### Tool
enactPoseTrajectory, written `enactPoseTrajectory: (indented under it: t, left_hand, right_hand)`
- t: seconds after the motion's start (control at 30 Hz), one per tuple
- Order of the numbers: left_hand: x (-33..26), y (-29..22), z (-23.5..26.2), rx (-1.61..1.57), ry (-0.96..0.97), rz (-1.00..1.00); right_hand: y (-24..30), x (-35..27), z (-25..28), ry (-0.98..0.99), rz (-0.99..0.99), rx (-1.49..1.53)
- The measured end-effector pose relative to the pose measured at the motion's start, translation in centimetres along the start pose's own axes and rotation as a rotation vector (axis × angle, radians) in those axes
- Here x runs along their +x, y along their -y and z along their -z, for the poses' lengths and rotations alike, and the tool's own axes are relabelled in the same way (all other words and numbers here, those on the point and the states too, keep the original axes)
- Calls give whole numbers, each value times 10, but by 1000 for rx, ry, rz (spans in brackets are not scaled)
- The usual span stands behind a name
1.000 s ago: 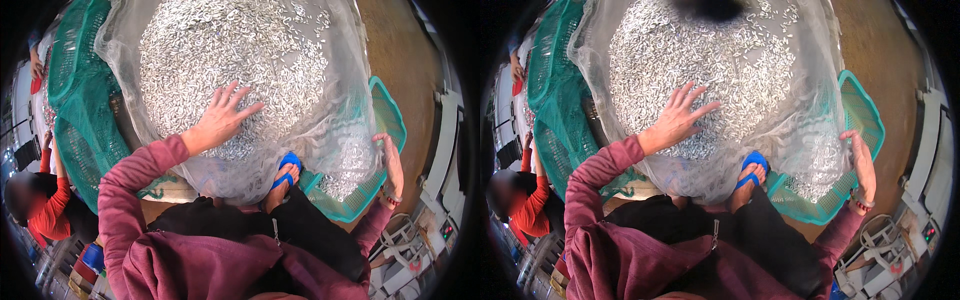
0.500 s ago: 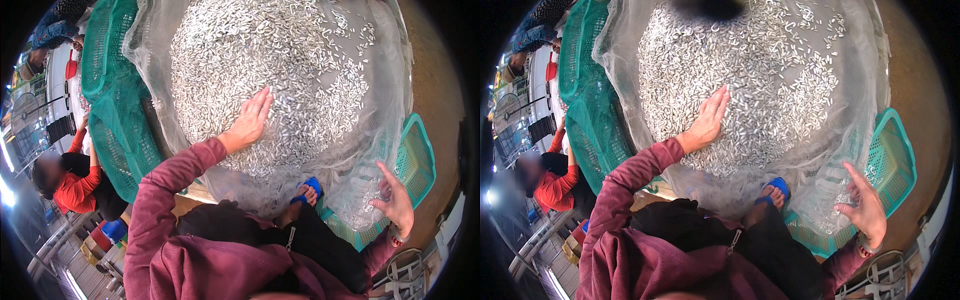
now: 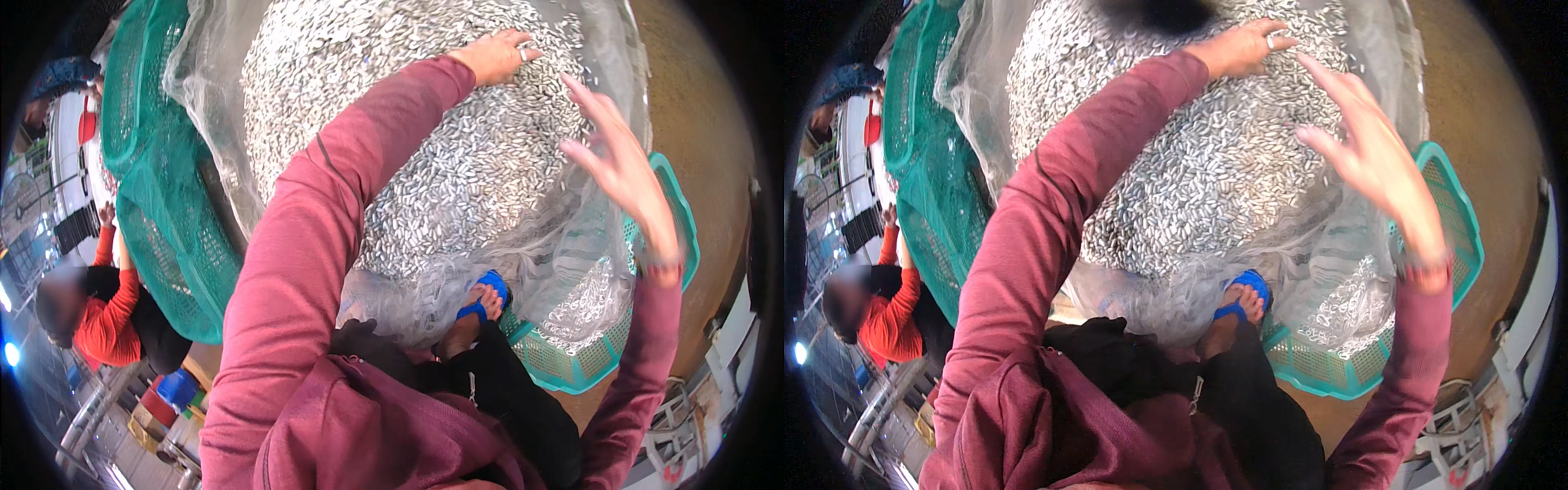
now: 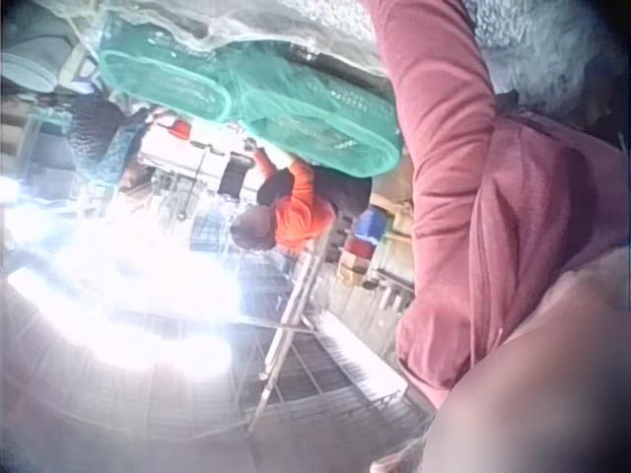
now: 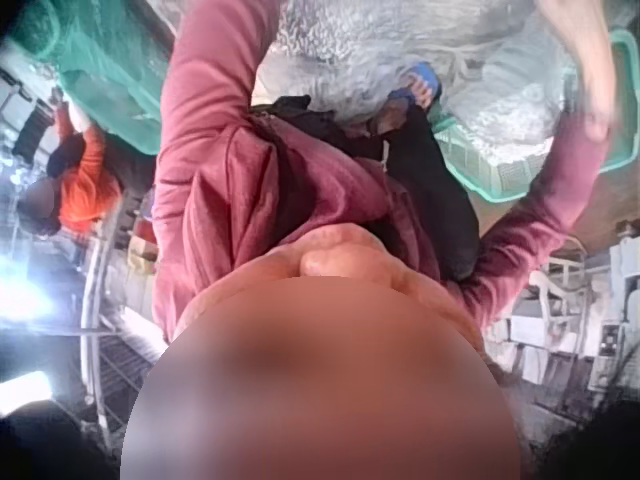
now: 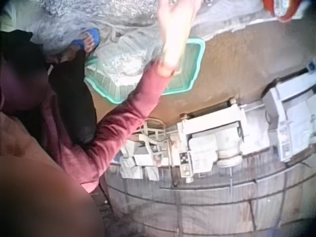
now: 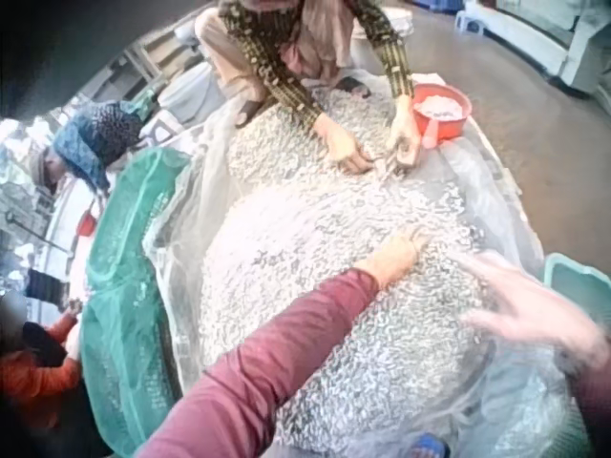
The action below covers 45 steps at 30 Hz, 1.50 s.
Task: The person sits on the floor and sorts small silver fish by hand from a large pile on a plastic sheet into green baskets. They repeatedly scoop fish with both hands and transfer them into the baskets, occasionally using a red scoop to move larger quantities.
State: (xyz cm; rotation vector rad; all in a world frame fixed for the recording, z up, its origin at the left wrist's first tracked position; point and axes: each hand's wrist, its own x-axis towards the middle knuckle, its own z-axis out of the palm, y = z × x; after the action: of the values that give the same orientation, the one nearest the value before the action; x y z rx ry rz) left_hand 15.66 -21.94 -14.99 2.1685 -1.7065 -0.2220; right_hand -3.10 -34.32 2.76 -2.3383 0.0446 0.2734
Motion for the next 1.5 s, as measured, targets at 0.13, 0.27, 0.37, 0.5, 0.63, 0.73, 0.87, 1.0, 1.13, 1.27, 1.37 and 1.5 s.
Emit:
enactPoseTrajectory:
  t: [0.13, 0.27, 0.37, 0.5, 0.63, 0.73, 0.87, 1.0, 1.13, 1.27, 1.37, 1.5]
  left_hand:
    - [34, 11, 54, -6, 358, -36]
    - [11, 0, 86, -38, 11, 64]
    - [-42, -21, 77, 8, -125, -55]
    - [-103, -58, 36, 181, 97, 132]
    - [-116, -68, 13, 158, 99, 181]
    - [-120, -70, 7, 25, 100, 197]
    - [-125, -69, 12, -86, 135, 207]
    - [-134, -46, 42, -253, 281, 225]
    - [-151, -25, 80, -419, 316, 292]
    - [-144, -48, 67, -60, 79, 159]
    - [-118, -68, 34, -3, 157, 118]
    - [-111, -59, 16, -16, 161, -13]
  right_hand:
    - [-60, 67, -15, 83, -261, -73]
    - [-80, 94, -41, -8, -233, -396]
    - [-74, 69, -86, -434, 64, -511]
    - [-65, 39, -144, -486, -156, -417]
    - [-41, 0, -170, -309, -27, -160]
    - [-22, -16, -164, -236, -47, -33]
    - [-21, -26, -127, -79, -177, 384]
    - [-51, -8, -90, -440, -226, 502]
    - [-72, 35, -74, -466, -276, 403]
    - [-64, 93, -88, -411, -90, -291]
    - [-54, 116, -114, -313, -9, -480]
    - [-67, 99, -119, -143, 47, -557]
